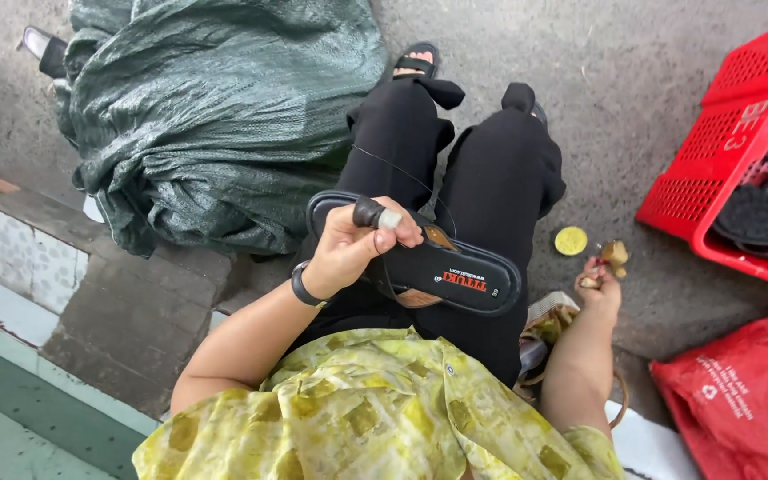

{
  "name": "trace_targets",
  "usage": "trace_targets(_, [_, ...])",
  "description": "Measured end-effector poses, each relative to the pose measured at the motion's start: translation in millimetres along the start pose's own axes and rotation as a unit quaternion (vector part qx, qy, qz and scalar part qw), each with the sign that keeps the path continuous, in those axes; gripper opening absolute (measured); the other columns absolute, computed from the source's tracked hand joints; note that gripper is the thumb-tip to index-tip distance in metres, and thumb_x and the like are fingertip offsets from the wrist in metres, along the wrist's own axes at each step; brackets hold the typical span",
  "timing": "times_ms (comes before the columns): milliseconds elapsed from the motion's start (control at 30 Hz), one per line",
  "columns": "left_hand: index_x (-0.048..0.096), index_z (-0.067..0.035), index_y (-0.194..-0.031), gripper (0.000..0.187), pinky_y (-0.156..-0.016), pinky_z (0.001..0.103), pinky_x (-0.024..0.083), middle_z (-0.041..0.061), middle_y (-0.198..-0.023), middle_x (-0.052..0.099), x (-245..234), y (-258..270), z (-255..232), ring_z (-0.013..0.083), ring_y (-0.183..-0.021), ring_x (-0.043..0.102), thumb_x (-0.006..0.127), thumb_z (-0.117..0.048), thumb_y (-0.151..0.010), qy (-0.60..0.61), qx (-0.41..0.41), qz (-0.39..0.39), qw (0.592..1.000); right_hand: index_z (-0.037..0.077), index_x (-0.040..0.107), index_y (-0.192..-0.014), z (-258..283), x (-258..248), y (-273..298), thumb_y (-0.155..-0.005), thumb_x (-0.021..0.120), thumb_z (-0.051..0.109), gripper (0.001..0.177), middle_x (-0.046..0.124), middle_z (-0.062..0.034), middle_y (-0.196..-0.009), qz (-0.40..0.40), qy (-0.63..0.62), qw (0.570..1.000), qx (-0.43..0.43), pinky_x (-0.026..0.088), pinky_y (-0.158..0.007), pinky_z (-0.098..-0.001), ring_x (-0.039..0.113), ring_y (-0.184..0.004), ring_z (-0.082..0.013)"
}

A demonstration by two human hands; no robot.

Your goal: Hand-sewing the sole of a black sandal using a needle and thread to repair it.

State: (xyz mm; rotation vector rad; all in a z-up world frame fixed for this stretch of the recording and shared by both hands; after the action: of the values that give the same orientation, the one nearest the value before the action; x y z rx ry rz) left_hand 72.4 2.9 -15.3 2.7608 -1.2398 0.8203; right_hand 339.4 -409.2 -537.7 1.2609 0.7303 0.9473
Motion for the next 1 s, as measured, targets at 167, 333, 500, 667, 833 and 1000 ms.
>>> trace_targets(167, [0.062,0.009,-0.084,0.017,-0.055,0.03,0.053,0.025,-0.074,0.063,-4.8,5.2,0.5,0.0252,-0.071,0.065,0.063,-0.007,-0.089,0.002,0.001,-0.006,1.0,0.011,0.056,-0.07,-0.8,2.1,-10.0,-0.091,0.052,0.011,0.022,0.064,0.0021,-0.068,0.02,-0.042,0.999,-0.014,0.044,-0.046,-0.0139,0.073,-0.072,-0.0144])
trace_targets(333, [0.063,0.009,-0.086,0.014,-0.057,0.028,0.053,0.025,-0.075,0.063,-5.2,7.5,-3.9,0.0232,-0.072,0.064,0.062,-0.005,-0.089,0.01,0.004,-0.001,1.0,0.012,0.049,-0.068,-2.8,19.9,39.5,-0.09,0.047,0.013,0.022,0.058,0.0037,-0.06,0.032,-0.097,0.995,-0.021,0.042,-0.049,-0.0161,0.063,-0.06,-0.0109])
trace_targets(500, [0.064,0.009,-0.085,0.015,-0.058,0.028,0.053,0.024,-0.075,0.064,-4.4,7.3,-7.1,0.0226,-0.071,0.064,0.063,-0.005,-0.089,-0.005,0.012,0.012,1.0,0.007,0.052,-0.072,6.9,-10.9,-6.8,-0.075,0.053,0.002,0.006,0.054,0.0,-0.059,0.056,-0.055,0.995,-0.067,0.037,-0.045,-0.018,0.052,-0.05,-0.0106])
trace_targets(667, [0.065,0.009,-0.084,0.015,-0.058,0.028,0.052,0.022,-0.074,0.065,-1.6,7.0,-4.0,0.0207,-0.069,0.063,0.064,-0.006,-0.088,-0.005,0.025,0.027,0.999,0.002,0.052,-0.09,4.4,-19.3,28.0,-0.088,0.057,0.009,0.009,0.058,-0.0076,-0.079,0.027,-0.031,0.993,-0.108,0.041,-0.046,-0.0202,0.059,-0.07,-0.0206])
trace_targets(833, [0.065,0.007,-0.084,0.014,-0.058,0.028,0.05,0.02,-0.075,0.065,-5.4,8.7,-10.7,0.0209,-0.068,0.062,0.064,-0.006,-0.089,-0.019,0.038,0.048,0.998,0.005,0.055,-0.087,1.0,-9.5,18.6,-0.089,0.065,0.022,0.02,0.057,-0.0046,-0.071,-0.055,-0.067,0.99,-0.108,0.056,-0.059,-0.0351,0.063,-0.066,-0.0211])
trace_targets(1000, [0.064,0.006,-0.084,0.013,-0.06,0.031,0.052,0.019,-0.075,0.065,-4.7,5.4,-17.6,0.0248,-0.068,0.063,0.064,-0.006,-0.088,-0.049,0.047,0.055,0.996,0.006,0.051,-0.08,5.8,-8.6,-38.2,-0.094,0.057,0.025,0.025,0.046,-0.0011,-0.061,-0.043,-0.083,0.995,-0.036,0.056,-0.069,-0.0434,0.055,-0.057,-0.0172])
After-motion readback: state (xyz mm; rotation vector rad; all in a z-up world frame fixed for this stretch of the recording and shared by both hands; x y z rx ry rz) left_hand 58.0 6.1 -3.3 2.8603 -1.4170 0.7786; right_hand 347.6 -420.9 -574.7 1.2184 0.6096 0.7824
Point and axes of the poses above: each hand's wrist, its own y-axis away from the middle knuckle, its own x-axis out of the palm, z = x × y, the point moved 4 cm from there along -y, towards the middle knuckle
